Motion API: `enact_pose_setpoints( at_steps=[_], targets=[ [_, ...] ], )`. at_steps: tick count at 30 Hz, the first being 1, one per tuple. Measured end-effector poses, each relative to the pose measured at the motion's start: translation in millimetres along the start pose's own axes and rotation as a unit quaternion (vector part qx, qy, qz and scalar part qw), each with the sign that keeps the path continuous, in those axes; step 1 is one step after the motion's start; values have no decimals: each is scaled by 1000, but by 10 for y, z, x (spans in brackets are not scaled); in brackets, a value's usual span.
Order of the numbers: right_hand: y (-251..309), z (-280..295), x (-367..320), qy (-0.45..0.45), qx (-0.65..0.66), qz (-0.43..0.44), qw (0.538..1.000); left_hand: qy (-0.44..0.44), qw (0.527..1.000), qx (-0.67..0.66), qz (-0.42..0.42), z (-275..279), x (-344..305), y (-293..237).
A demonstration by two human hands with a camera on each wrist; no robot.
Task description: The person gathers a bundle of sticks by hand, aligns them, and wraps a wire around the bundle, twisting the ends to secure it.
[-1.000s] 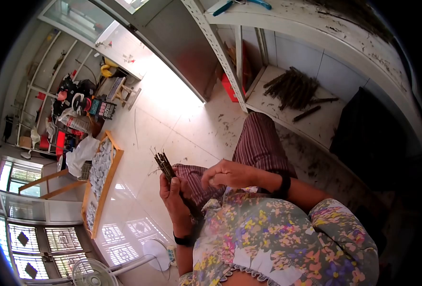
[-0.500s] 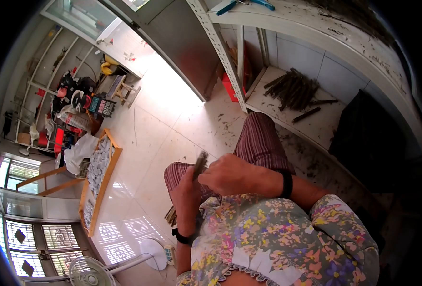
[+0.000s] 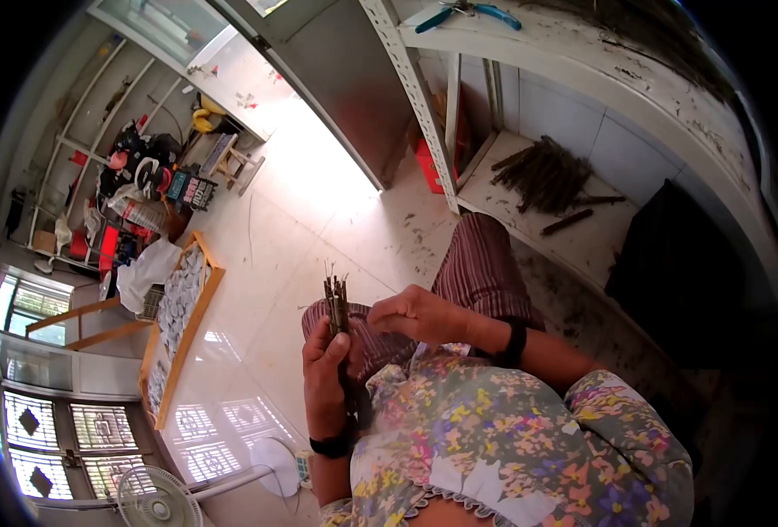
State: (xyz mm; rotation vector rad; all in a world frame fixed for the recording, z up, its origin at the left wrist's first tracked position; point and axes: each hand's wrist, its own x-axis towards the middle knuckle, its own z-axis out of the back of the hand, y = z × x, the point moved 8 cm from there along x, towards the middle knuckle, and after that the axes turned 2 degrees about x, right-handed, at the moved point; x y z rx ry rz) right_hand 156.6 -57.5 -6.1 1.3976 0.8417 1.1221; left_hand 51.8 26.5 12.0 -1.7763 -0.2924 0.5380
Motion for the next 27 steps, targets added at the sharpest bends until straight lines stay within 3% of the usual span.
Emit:
enact_pose_setpoints(
  at_steps=[2, 5, 8, 11, 12, 14, 15, 18, 23, 27],
  targets=[
    [97, 35, -36, -26, -49, 15, 998, -26, 999, -45, -6, 8, 0, 18],
    [364, 39, -87, -78, -206, 203, 954, -45, 997, -50, -22, 17, 27, -2],
    [614, 81, -130, -150, -159, 282, 934, -54, 998, -10, -19, 105, 68, 83],
    [339, 166, -79, -90, 157, 174, 968, -39, 999, 25, -18, 50, 116, 140],
    [260, 160, -58, -74, 266, 138, 951, -34, 998, 54, -24, 48, 135, 166],
    [170, 83, 4, -32, 477, 75, 875, -23, 993, 111, -36, 34, 176, 221],
    [95, 31, -1, -10, 511, 27, 859, -19, 990, 130, -52, 9, 179, 208],
    [-282, -32, -10, -27, 553, -90, 828, -12, 981, 175, -89, -67, 156, 177],
    [-281, 2, -32, -43, 440, -85, 893, 2, 979, 173, -112, -140, 103, 170],
    [-157, 40, -39, -86, 329, -80, 937, 22, 980, 183, -68, -158, 44, 154]
  ],
)
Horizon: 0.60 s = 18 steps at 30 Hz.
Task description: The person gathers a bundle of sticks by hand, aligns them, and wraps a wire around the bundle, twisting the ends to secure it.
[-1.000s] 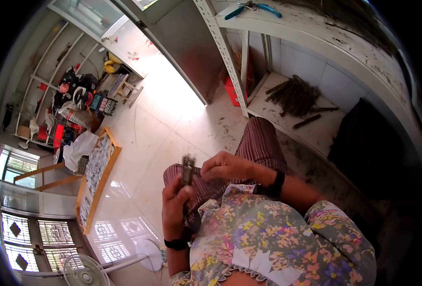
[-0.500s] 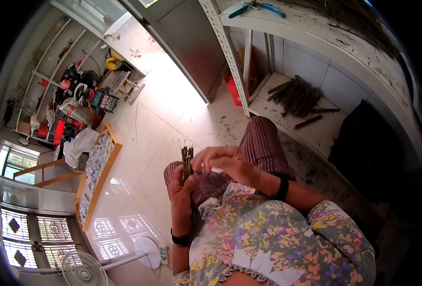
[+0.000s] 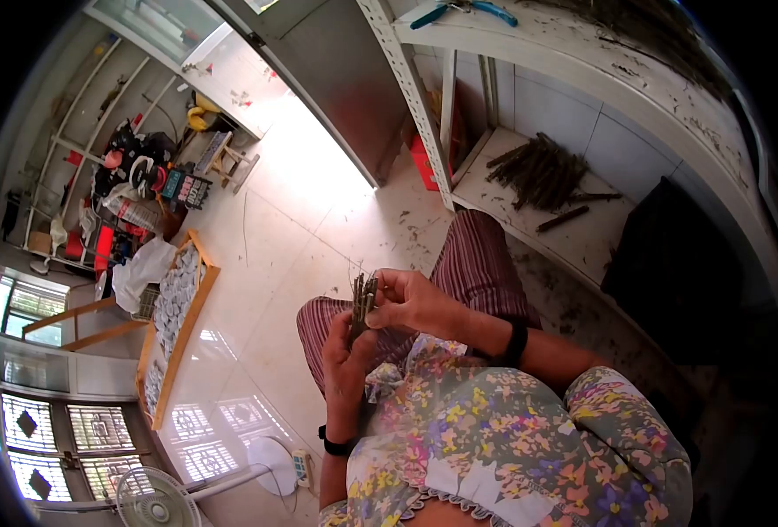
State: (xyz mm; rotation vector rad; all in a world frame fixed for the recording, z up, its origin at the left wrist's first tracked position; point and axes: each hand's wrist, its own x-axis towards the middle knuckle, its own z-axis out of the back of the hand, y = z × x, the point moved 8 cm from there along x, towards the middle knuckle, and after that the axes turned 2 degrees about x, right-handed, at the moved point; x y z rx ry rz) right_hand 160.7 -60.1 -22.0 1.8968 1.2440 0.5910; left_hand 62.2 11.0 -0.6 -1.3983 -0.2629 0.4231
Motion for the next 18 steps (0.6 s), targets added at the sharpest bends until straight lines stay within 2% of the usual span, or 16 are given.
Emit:
enact_pose_setpoints(
  at_steps=[3, 5, 7, 9, 12, 15, 18],
  targets=[
    [143, -82, -68, 31, -129, 60, 989, -4, 1000, -8, 17, 27, -58, 9],
    [190, -91, -108, 12, -207, 73, 976, 8, 1000, -14, 16, -25, -79, 17],
    [243, -91, -151, 15, -306, 97, 947, -10, 995, -89, 46, -36, -103, 137],
    [215, -111, -185, 40, -245, 107, 963, 4, 996, -77, 36, -36, -129, 135],
    [204, -115, -255, 88, -236, 69, 965, 52, 995, -12, 82, -33, -207, 116],
    [246, -204, -328, 116, -260, 112, 952, 80, 989, 56, 109, -191, -350, -356],
    [264, -223, -378, 119, -281, 153, 940, 114, 980, 119, 109, -142, -398, -223]
  ],
)
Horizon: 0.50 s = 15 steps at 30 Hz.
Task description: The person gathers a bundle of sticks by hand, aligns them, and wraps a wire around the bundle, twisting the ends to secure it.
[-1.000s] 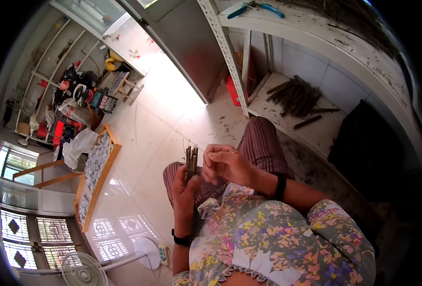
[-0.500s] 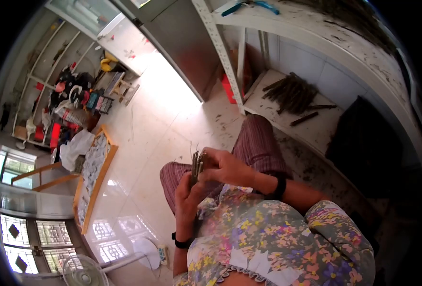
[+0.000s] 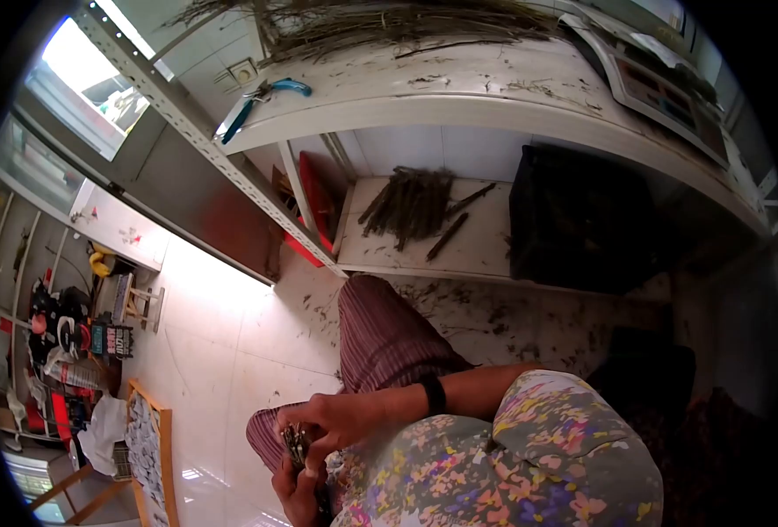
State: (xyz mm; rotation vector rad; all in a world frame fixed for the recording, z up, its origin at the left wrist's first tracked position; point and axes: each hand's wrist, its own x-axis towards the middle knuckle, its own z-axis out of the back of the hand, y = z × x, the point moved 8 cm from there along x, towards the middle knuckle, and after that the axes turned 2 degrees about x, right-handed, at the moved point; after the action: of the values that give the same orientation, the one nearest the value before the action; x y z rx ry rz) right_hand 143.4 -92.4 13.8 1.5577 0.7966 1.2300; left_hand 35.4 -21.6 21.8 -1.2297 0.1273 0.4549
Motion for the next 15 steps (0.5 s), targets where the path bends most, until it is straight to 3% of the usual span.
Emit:
enact_pose_setpoints(
  at_steps=[5, 11, 15],
  targets=[
    [100, 36, -57, -26, 96, 56, 993, 15, 997, -18, -70, -37, 102, -55],
    [-112, 204, -132, -65, 167, 11, 984, 73, 996, 3, -53, -134, 347, -282],
    [-241, 368, -208, -74, 37, -50, 995, 77, 993, 23, -84, -186, 554, -472]
  ],
)
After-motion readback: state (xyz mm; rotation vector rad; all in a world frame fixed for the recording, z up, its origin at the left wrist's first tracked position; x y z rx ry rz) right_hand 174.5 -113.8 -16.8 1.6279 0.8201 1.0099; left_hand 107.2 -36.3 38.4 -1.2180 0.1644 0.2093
